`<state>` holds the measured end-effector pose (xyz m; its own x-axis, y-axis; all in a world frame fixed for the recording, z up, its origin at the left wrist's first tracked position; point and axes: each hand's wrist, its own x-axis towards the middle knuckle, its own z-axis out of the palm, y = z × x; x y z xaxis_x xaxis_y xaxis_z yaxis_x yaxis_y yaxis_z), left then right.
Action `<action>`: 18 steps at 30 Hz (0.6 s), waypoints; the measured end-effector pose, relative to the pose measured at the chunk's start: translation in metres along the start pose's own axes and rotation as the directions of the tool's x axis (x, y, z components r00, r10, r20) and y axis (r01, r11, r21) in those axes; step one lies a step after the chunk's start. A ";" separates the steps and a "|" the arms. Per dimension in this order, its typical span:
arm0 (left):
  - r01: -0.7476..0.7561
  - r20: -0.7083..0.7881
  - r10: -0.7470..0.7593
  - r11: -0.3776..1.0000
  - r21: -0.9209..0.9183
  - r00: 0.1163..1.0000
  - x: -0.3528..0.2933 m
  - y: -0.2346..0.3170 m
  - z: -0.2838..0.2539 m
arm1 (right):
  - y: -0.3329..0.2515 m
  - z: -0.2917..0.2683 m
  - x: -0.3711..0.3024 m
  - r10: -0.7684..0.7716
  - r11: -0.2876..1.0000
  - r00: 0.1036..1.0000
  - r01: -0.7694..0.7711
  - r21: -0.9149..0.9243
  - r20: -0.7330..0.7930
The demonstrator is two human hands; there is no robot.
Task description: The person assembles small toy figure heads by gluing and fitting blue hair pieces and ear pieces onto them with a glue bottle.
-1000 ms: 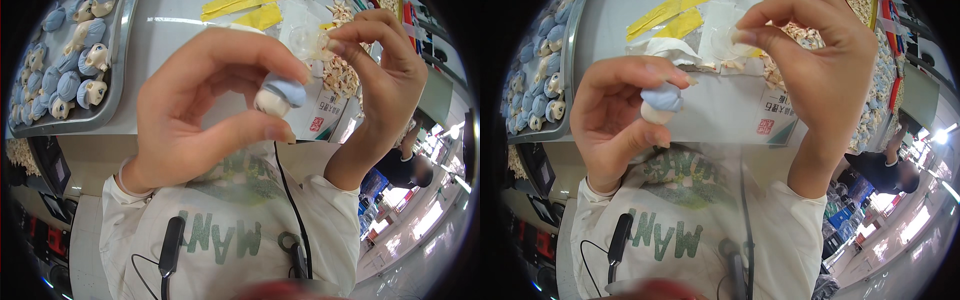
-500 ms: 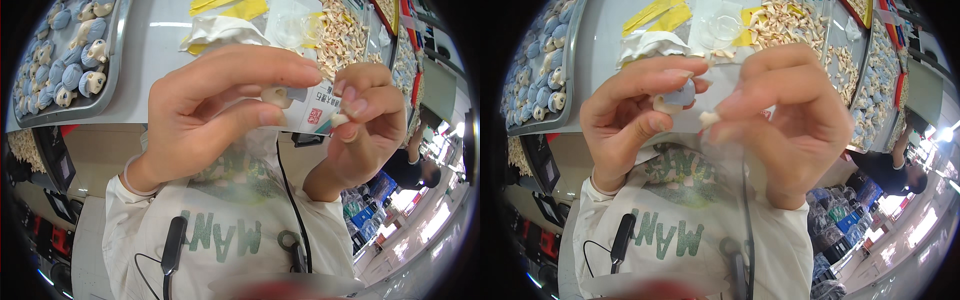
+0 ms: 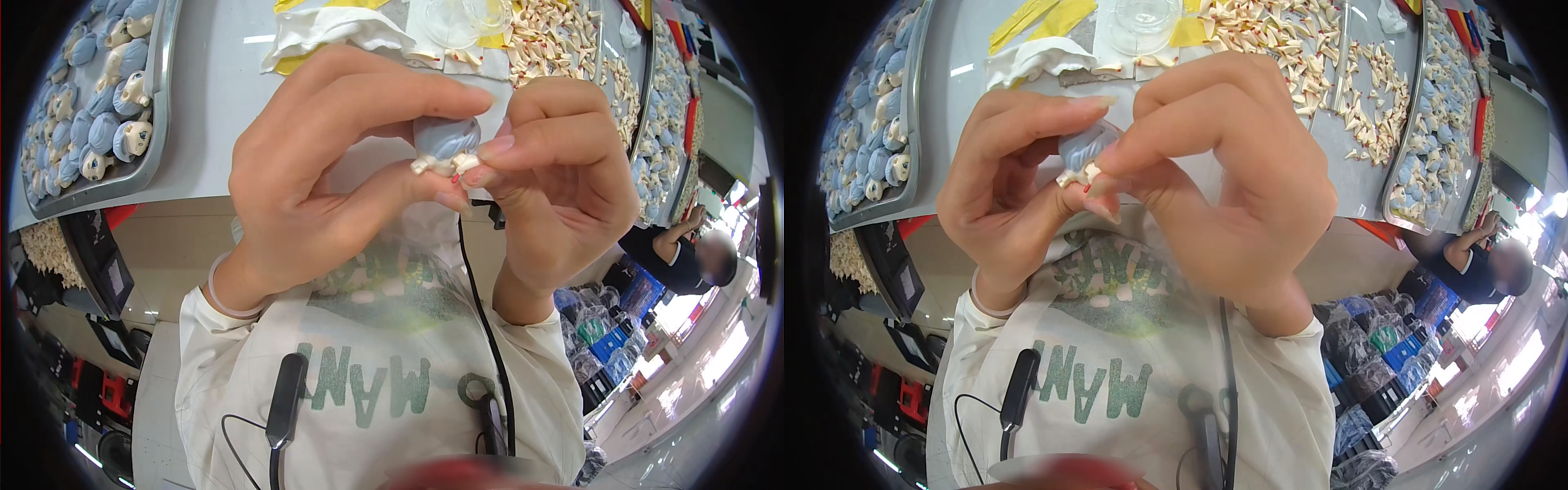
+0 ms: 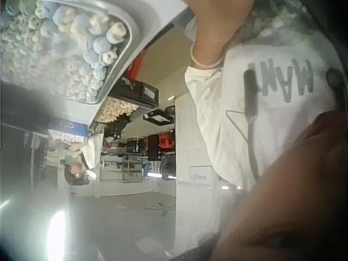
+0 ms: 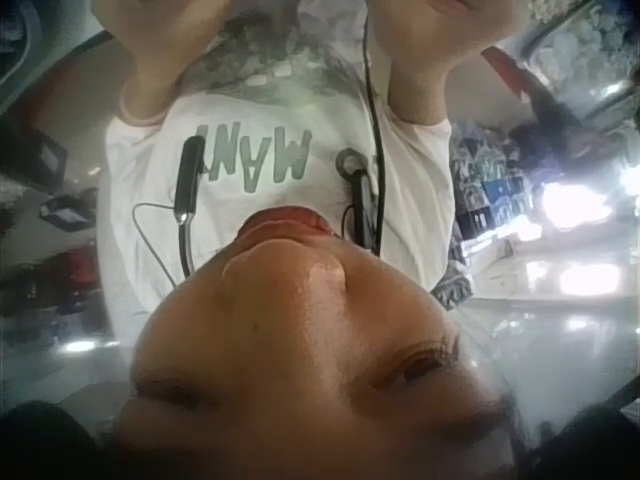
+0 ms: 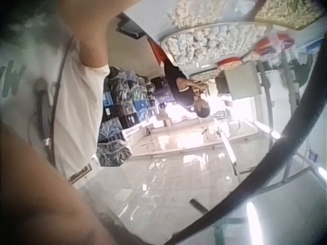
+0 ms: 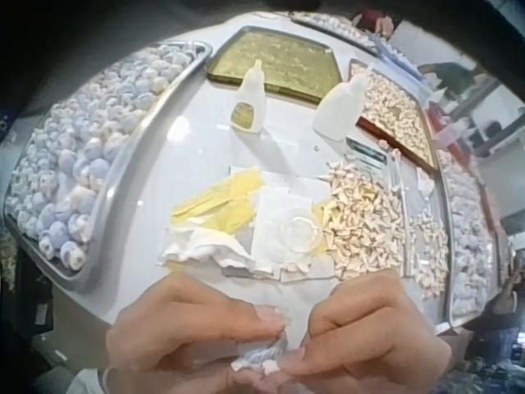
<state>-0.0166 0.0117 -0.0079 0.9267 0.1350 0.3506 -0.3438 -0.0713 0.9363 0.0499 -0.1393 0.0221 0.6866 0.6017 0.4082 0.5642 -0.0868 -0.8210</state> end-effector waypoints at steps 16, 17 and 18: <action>-0.204 -0.051 0.212 0.970 0.133 0.976 -0.005 -0.011 0.008 | -0.001 0.001 -0.003 0.124 0.992 0.990 -0.125 -0.003 -0.063; -0.144 -0.055 0.152 0.981 0.128 0.987 -0.005 -0.008 0.008 | -0.001 -0.001 -0.001 0.111 0.993 0.994 -0.111 -0.027 -0.025; -0.083 -0.060 0.091 0.989 0.124 0.994 -0.005 -0.005 0.007 | -0.001 -0.005 0.002 0.098 0.994 0.995 -0.097 -0.051 0.013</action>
<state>-0.0178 0.0043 -0.0146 0.8811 0.1867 0.4346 -0.3979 -0.2041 0.8944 0.0528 -0.1420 0.0251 0.7323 0.6006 0.3209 0.5176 -0.1848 -0.8354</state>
